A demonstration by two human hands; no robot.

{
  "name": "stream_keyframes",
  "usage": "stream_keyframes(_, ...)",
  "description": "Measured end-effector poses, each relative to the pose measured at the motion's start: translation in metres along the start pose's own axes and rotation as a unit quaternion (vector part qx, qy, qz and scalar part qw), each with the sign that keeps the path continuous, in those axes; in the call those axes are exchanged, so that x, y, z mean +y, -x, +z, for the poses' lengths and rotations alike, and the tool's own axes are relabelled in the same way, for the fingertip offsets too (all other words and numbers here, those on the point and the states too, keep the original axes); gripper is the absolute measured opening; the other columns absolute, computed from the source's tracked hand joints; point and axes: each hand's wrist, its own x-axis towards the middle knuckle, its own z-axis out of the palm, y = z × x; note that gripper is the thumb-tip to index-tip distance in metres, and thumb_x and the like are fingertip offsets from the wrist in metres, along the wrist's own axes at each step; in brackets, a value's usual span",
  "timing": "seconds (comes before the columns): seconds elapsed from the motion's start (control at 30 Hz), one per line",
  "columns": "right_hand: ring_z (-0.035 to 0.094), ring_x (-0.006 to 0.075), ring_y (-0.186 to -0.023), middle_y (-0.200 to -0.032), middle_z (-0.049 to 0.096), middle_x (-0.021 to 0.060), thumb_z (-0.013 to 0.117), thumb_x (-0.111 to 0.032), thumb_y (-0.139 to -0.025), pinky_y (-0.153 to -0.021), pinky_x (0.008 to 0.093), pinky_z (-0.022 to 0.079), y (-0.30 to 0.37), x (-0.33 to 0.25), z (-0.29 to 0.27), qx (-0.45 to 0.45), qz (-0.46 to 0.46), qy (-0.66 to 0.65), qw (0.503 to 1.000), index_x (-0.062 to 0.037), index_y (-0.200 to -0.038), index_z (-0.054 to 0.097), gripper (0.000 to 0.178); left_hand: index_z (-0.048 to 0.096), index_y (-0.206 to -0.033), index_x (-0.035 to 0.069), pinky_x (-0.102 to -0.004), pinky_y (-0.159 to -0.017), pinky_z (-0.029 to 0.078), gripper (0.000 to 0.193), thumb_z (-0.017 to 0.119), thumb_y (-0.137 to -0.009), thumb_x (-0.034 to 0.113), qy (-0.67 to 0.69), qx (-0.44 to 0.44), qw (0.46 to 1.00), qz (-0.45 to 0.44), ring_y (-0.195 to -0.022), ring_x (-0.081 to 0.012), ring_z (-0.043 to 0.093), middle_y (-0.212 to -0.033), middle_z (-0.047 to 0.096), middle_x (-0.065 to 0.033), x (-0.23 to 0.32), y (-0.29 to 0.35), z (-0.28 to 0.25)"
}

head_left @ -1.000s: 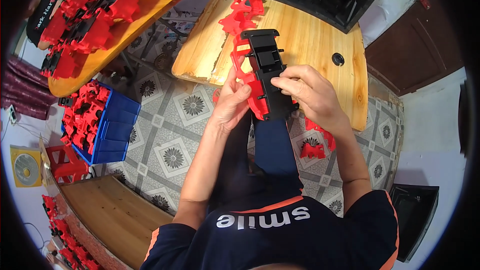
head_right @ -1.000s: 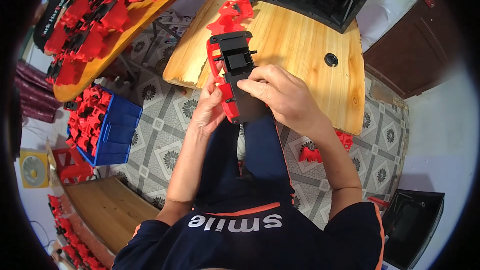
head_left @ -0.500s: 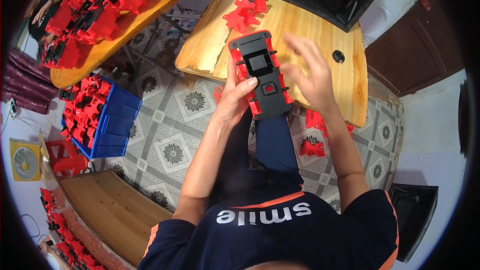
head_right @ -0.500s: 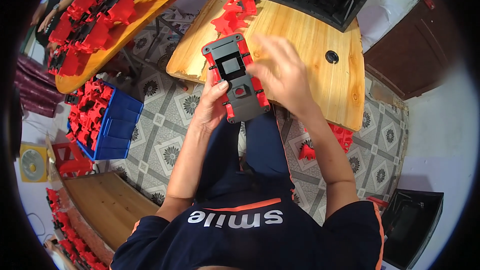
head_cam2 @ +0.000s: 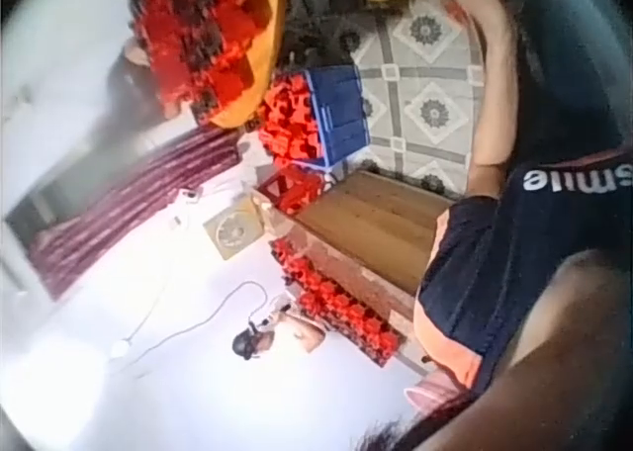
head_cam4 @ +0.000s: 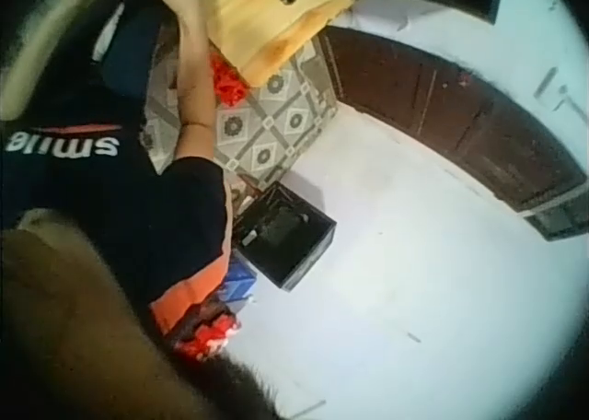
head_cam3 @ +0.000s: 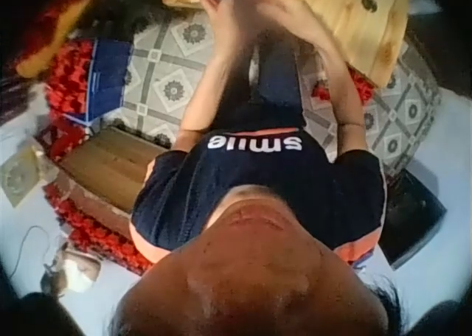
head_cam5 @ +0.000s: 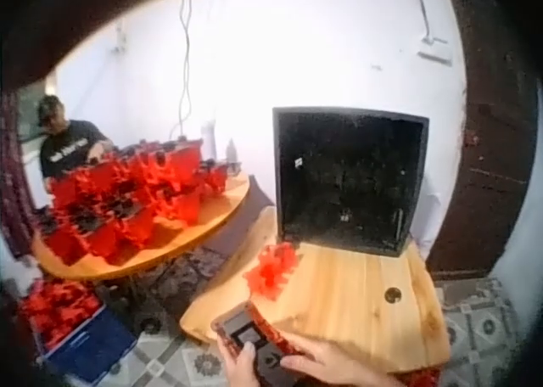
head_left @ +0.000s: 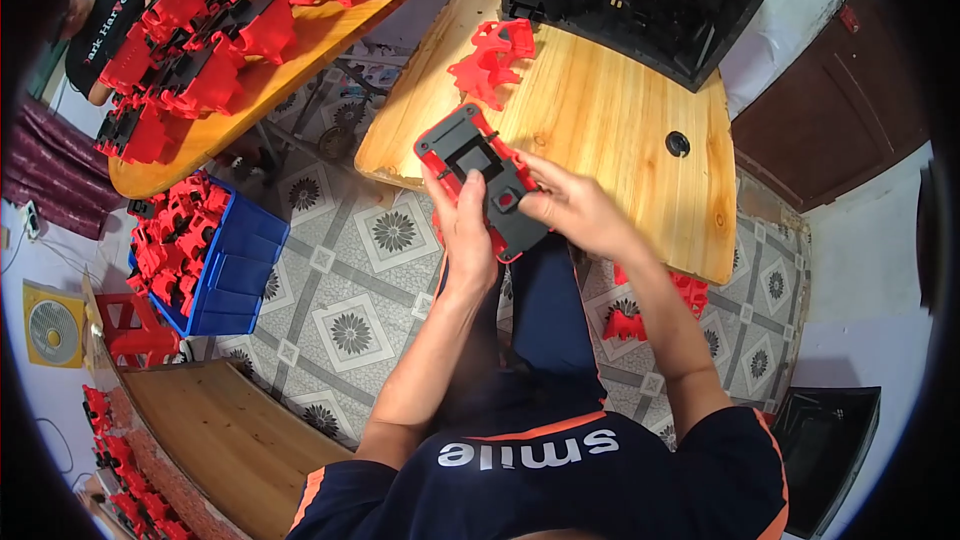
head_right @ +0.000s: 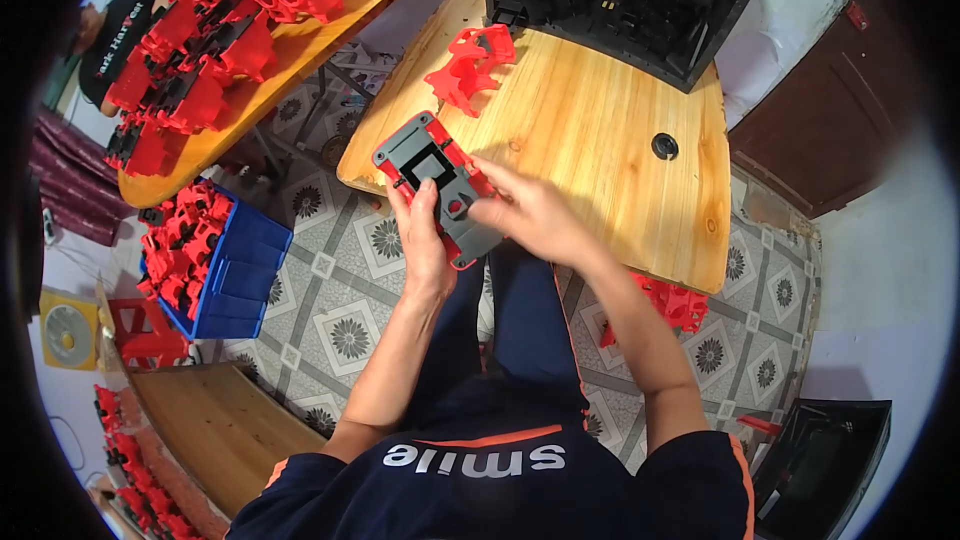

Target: The person assembles plastic units by fitting black components into red frames by hand and placing the assembled parts on a table. The person also restocks stacks of red frames onto the work table.

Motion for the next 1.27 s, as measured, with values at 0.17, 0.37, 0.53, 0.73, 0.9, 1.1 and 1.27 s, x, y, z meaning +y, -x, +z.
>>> stream_keyframes(0.17,0.065,0.0218,-0.106,-0.112,0.069,0.016,0.069,-0.025,-0.091,-0.087,0.0344,0.052,-0.113,0.026,-0.029,0.198,-0.008,0.191,0.961,-0.0021,-0.131,0.055,0.048,0.032,-0.139,0.013,-0.0406,-0.091,0.055,0.045,0.051,-0.098,0.019,-0.017,0.061,0.997,0.032,-0.109,-0.0229,0.062,-0.123,0.056,-0.0109,0.03,-0.061,-0.014)
stream_keyframes(0.37,0.07,0.0284,-0.09,-0.102,0.07,0.0157,0.068,-0.018,-0.089,-0.076,0.0354,0.054,-0.138,0.069,-0.032,0.232,0.004,0.274,0.933,-0.0084,-0.122,0.06,0.035,0.025,-0.132,0.017,-0.0514,-0.072,0.061,0.043,0.051,-0.098,0.02,0.026,0.04,0.999,0.008,-0.093,-0.0287,0.067,-0.114,0.057,-0.016,-0.001,-0.146,-0.013)
stream_keyframes(0.53,0.068,0.0278,-0.089,-0.098,0.069,0.0152,0.063,0.0,-0.085,-0.074,0.0347,0.052,-0.042,0.026,-0.064,0.277,-0.119,0.336,0.892,-0.0055,-0.112,0.066,0.027,0.006,-0.152,0.009,-0.0518,-0.097,0.048,0.083,0.059,-0.093,0.031,-0.004,0.12,0.992,0.035,-0.12,-0.0347,0.055,-0.139,0.044,-0.0251,-0.063,-0.26,0.018)
stream_keyframes(0.73,0.063,0.0241,-0.084,-0.088,0.068,0.0069,0.065,0.001,-0.076,-0.073,0.0376,0.048,0.024,0.003,-0.094,0.203,-0.134,0.513,0.824,-0.0073,-0.104,0.068,0.029,-0.001,-0.156,0.007,-0.0528,-0.115,0.022,0.102,0.054,-0.089,0.062,-0.324,0.164,0.918,-0.159,-0.143,-0.0435,0.018,-0.16,0.001,-0.0246,-0.06,-0.245,0.082)
stream_keyframes(0.9,0.065,0.022,-0.086,-0.091,0.07,0.0042,0.068,-0.006,-0.075,-0.076,0.035,0.05,0.023,-0.027,-0.078,0.103,-0.245,0.485,0.833,-0.0097,-0.1,0.072,0.026,-0.001,-0.157,0.02,-0.055,-0.112,0.028,0.091,0.057,-0.094,0.052,-0.037,-0.032,0.998,-0.047,-0.14,-0.0304,0.03,-0.154,0.023,-0.0141,-0.035,-0.1,0.049)
stream_keyframes(1.1,0.07,0.0173,-0.089,-0.099,0.074,0.0047,0.072,-0.018,-0.085,-0.076,0.0302,0.055,-0.074,-0.027,-0.135,-0.053,-0.188,0.116,0.974,-0.0109,-0.104,0.074,0.021,0.014,-0.153,0.025,-0.0519,-0.106,0.044,0.081,0.066,-0.092,0.031,0.236,-0.069,0.939,-0.242,-0.134,-0.0259,0.041,-0.143,0.038,-0.0093,-0.023,-0.023,0.004)
stream_keyframes(1.27,0.065,0.0229,-0.108,-0.123,0.066,0.0106,0.072,-0.027,-0.085,-0.091,0.0392,0.051,-0.262,0.07,-0.158,0.102,0.0,0.444,0.89,-0.0059,-0.116,0.068,0.038,0.018,-0.153,0.023,-0.0555,-0.11,0.039,0.089,0.072,-0.083,0.032,0.202,-0.119,0.944,-0.234,-0.139,-0.0299,0.034,-0.148,0.033,-0.0099,-0.016,-0.031,-0.006)
